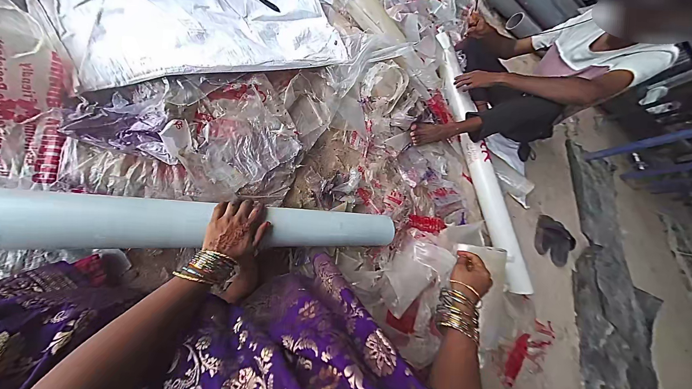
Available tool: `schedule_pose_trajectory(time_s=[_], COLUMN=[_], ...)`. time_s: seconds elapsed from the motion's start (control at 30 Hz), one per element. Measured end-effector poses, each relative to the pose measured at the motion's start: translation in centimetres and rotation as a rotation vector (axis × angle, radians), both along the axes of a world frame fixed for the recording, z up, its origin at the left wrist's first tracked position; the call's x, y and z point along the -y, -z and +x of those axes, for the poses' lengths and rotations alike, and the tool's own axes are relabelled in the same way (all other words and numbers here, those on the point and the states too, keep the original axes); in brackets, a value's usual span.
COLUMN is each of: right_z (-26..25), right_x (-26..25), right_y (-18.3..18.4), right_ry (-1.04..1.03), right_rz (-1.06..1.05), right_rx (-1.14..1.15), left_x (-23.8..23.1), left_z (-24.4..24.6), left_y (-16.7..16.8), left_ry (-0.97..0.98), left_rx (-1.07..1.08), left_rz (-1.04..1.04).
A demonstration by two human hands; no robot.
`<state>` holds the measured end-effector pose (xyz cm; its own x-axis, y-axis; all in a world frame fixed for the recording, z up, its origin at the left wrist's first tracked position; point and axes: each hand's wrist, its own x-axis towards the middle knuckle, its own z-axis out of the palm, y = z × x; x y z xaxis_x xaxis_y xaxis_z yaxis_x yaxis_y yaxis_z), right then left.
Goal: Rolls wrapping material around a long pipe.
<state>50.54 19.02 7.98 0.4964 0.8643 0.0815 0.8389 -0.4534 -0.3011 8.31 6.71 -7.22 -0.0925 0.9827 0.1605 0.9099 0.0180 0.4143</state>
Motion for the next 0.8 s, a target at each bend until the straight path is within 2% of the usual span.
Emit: schedule_pose_trajectory(time_s=[0.2,0.3,0.43,0.57,0.7,0.8], right_z=[0.1,-1.7,-4.4,-6.1,-7.4,-7.5], right_x=[-1.6,-2.9,-5.2,-5.9,-6.3,-6.7], right_y=[-0.4,-0.3,3.0,5.9,6.7,6.6], right_ry=[-0.075,-0.077,-0.185,-0.224,-0.147,-0.161], right_rz=[-0.13,-0.146,-0.429,-0.475,-0.525,-0.605], right_rx=[0.123,0.152,0.015,-0.067,0.019,0.092], left_x=[2.3,3.4,3.8,3.8,4.2,4.2], left_z=[1.3,2.1,2.3,2.4,2.5,2.5], left_y=[1.1,1.5,1.7,1.9,1.9,2.0], left_ry=[-0.034,-0.046,-0.045,-0.05,-0.048,-0.05], left_rx=[-0.007,-0.03,-0.044,-0.062,-0.067,-0.071], left_rz=[0.118,0.127,0.128,0.15,0.142,0.148])
